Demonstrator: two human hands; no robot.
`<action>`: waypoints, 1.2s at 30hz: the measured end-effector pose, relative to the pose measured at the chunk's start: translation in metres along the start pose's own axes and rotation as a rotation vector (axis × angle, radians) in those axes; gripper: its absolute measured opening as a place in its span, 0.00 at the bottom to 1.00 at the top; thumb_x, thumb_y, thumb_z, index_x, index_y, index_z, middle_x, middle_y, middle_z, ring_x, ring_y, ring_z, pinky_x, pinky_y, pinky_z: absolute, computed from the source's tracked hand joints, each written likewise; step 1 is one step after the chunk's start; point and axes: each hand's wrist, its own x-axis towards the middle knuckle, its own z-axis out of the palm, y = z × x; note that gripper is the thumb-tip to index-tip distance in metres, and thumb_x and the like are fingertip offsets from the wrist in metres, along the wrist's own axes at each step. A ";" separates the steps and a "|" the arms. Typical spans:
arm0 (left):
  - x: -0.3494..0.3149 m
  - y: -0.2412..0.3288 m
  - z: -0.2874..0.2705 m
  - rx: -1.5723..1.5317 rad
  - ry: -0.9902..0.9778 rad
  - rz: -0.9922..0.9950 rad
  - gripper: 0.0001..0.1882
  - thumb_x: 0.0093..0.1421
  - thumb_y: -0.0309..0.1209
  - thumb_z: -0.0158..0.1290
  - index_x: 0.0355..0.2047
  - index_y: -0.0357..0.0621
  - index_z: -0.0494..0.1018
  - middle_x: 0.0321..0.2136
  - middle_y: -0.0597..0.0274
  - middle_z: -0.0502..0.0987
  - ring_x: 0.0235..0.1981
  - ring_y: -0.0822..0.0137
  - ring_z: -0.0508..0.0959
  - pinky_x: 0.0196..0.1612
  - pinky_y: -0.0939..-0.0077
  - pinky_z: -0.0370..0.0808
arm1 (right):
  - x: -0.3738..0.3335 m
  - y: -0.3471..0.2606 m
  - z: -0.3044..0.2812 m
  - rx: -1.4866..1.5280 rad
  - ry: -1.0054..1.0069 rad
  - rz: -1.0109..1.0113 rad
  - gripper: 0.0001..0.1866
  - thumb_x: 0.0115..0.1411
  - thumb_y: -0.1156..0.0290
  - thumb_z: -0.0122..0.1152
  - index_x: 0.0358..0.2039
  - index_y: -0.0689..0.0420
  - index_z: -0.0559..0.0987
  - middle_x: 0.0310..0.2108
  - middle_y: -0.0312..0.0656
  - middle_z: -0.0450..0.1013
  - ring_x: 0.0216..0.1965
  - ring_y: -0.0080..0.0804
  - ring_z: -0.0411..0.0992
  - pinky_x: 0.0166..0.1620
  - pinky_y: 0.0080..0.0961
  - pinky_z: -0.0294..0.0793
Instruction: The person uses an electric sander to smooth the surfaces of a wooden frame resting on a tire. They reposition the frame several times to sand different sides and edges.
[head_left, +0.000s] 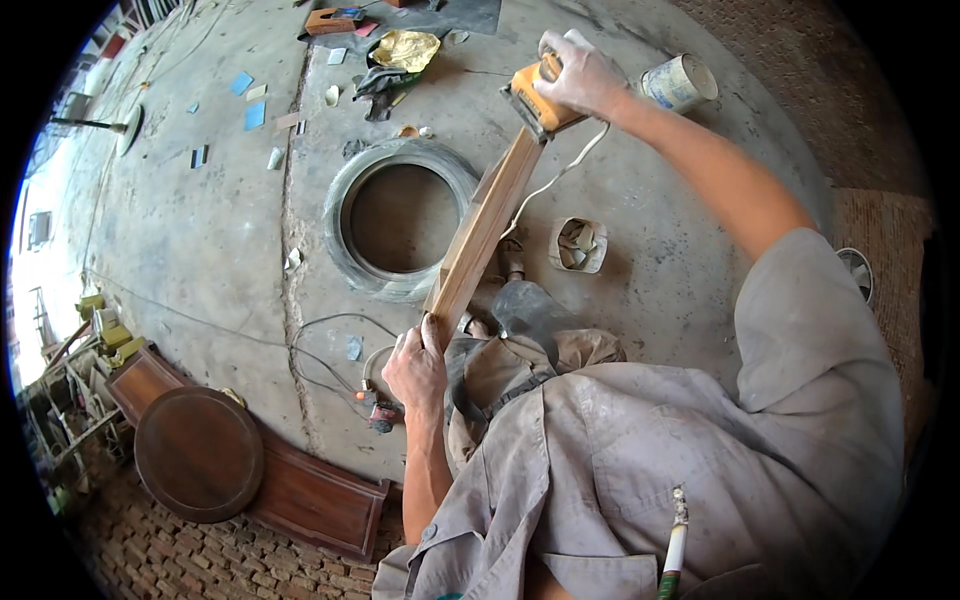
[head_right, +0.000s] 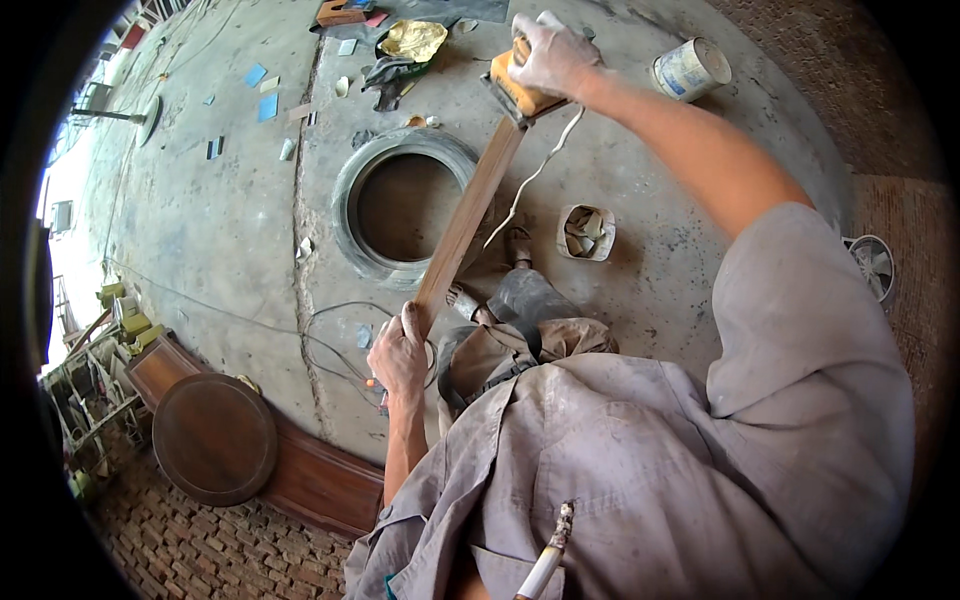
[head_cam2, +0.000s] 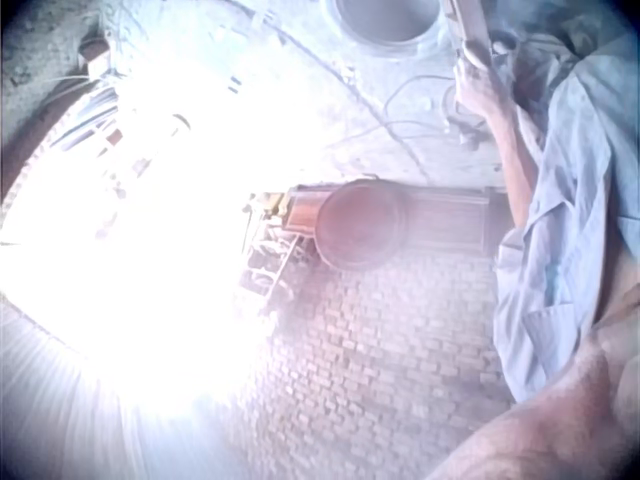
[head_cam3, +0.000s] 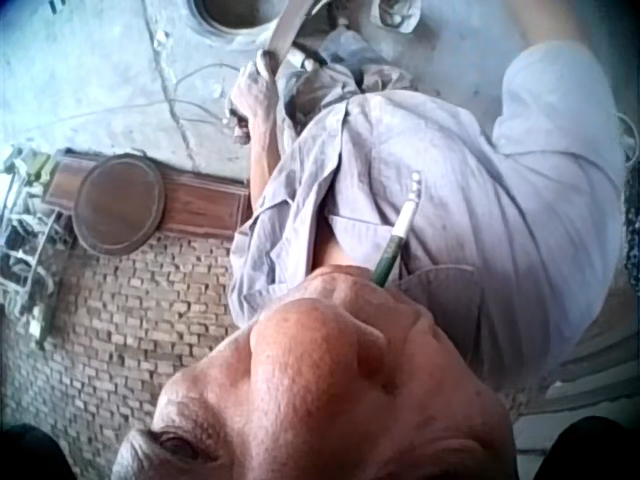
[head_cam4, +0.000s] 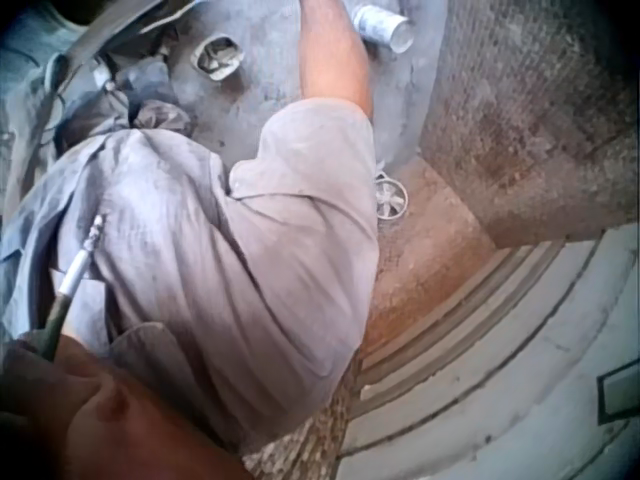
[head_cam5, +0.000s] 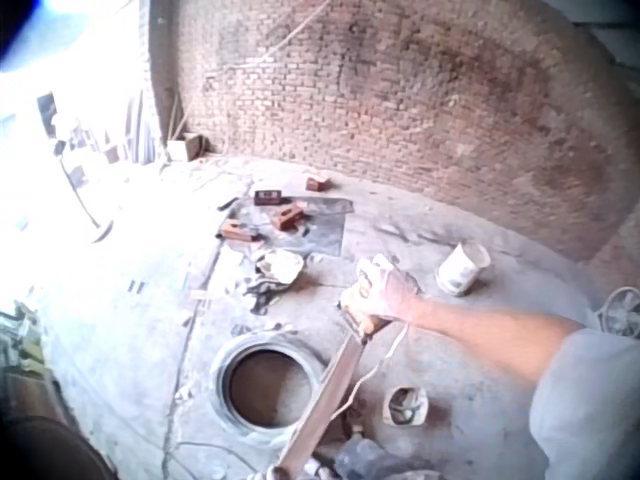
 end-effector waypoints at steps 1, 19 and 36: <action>0.002 -0.001 -0.001 0.019 -0.008 0.004 0.24 0.74 0.46 0.52 0.28 0.41 0.81 0.26 0.50 0.81 0.27 0.45 0.81 0.32 0.53 0.75 | 0.006 0.010 0.001 0.006 0.026 -0.021 0.22 0.56 0.56 0.71 0.48 0.47 0.75 0.43 0.51 0.75 0.44 0.57 0.78 0.49 0.50 0.79; 0.006 -0.002 -0.019 -0.015 -0.111 0.123 0.27 0.63 0.50 0.66 0.47 0.37 0.80 0.36 0.48 0.84 0.35 0.47 0.85 0.39 0.57 0.80 | 0.003 0.011 0.037 -0.277 0.176 -0.538 0.14 0.56 0.59 0.61 0.26 0.59 0.81 0.36 0.48 0.72 0.39 0.49 0.70 0.41 0.48 0.74; 0.036 -0.040 -0.053 -0.505 -0.612 -0.286 0.25 0.79 0.45 0.46 0.65 0.41 0.76 0.34 0.68 0.79 0.38 0.76 0.74 0.44 0.79 0.73 | -0.085 0.006 0.012 0.371 0.240 -0.047 0.19 0.56 0.61 0.73 0.46 0.51 0.78 0.42 0.47 0.74 0.43 0.51 0.78 0.46 0.45 0.79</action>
